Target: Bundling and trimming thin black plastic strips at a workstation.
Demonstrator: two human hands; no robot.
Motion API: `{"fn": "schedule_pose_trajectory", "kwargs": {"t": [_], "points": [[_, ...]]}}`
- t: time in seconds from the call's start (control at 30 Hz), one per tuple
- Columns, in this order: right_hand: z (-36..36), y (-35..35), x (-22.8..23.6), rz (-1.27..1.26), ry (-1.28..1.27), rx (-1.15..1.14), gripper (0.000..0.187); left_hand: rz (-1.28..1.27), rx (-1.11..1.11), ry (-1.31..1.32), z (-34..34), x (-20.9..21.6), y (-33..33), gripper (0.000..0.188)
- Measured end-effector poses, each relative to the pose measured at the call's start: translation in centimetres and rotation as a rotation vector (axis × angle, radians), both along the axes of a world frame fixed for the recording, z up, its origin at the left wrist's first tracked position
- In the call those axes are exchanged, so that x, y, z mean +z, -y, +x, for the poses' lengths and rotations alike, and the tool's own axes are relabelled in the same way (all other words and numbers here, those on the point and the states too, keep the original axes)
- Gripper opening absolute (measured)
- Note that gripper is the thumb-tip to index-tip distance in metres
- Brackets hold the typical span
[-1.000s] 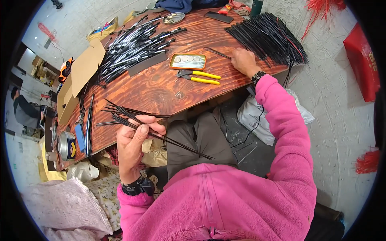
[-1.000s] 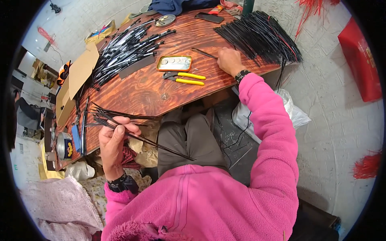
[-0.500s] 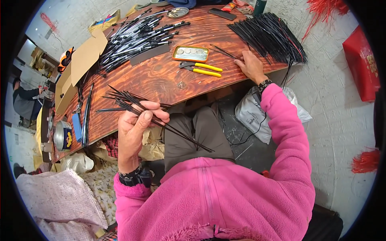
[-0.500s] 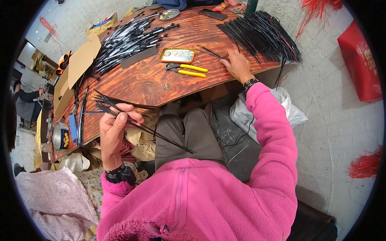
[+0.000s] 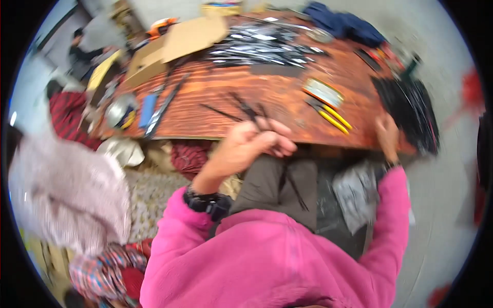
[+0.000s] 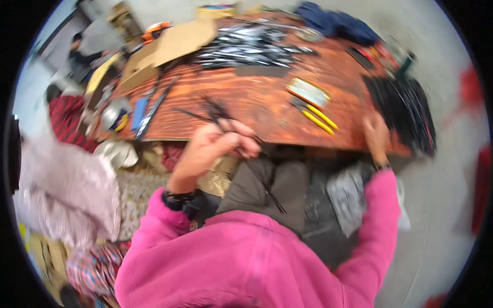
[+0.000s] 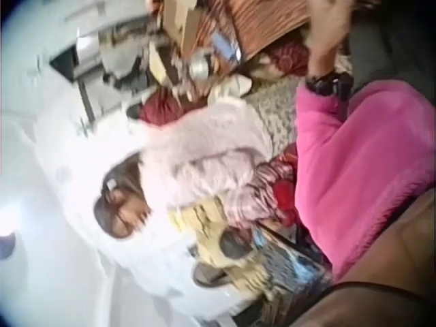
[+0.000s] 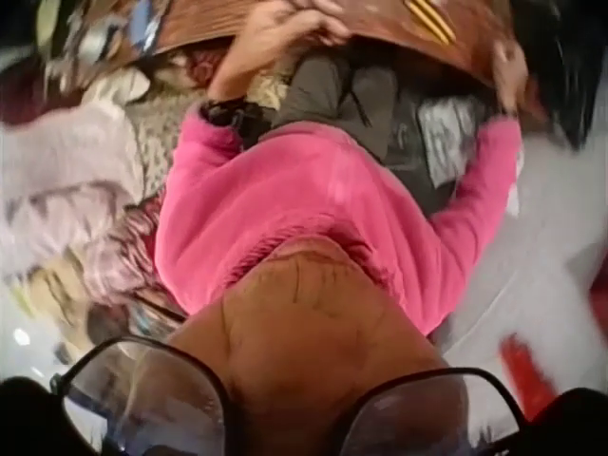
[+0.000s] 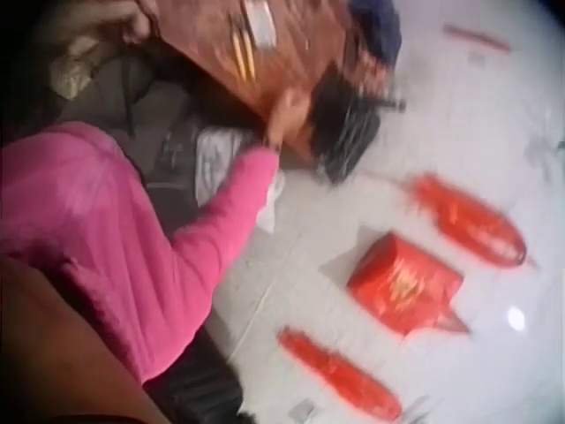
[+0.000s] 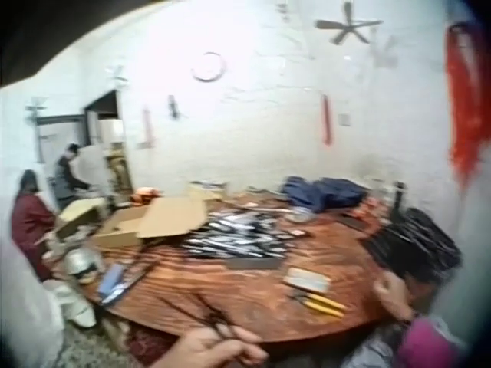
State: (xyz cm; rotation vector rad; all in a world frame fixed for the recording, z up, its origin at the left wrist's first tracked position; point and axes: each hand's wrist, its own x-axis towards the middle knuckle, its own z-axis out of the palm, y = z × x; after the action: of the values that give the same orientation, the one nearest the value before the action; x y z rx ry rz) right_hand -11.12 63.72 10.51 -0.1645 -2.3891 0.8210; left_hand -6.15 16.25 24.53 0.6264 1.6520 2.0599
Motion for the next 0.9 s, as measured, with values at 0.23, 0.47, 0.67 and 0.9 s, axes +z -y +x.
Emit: {"fn": "schedule_pose_trajectory", "kwargs": {"t": [0.23,0.47,0.67,0.9], "points": [[7.0,13.6,12.9,-0.637,0.258,0.555,0.014,0.117,0.07,-0.027,0.0,0.0,0.8,0.028],[9.8,20.6,16.6,-0.579,0.463,0.901,0.015,0.126,-0.033,-0.104,0.3,0.7,0.9,0.028],[9.0,22.4,15.0,-0.66,0.305,0.844,0.014,0.168,-0.143,-0.065,1.4,1.5,2.0,0.028],[8.7,23.1,13.8,-0.54,0.202,0.777,0.008,0.207,-0.088,0.006,1.5,1.2,2.3,0.03]]}}
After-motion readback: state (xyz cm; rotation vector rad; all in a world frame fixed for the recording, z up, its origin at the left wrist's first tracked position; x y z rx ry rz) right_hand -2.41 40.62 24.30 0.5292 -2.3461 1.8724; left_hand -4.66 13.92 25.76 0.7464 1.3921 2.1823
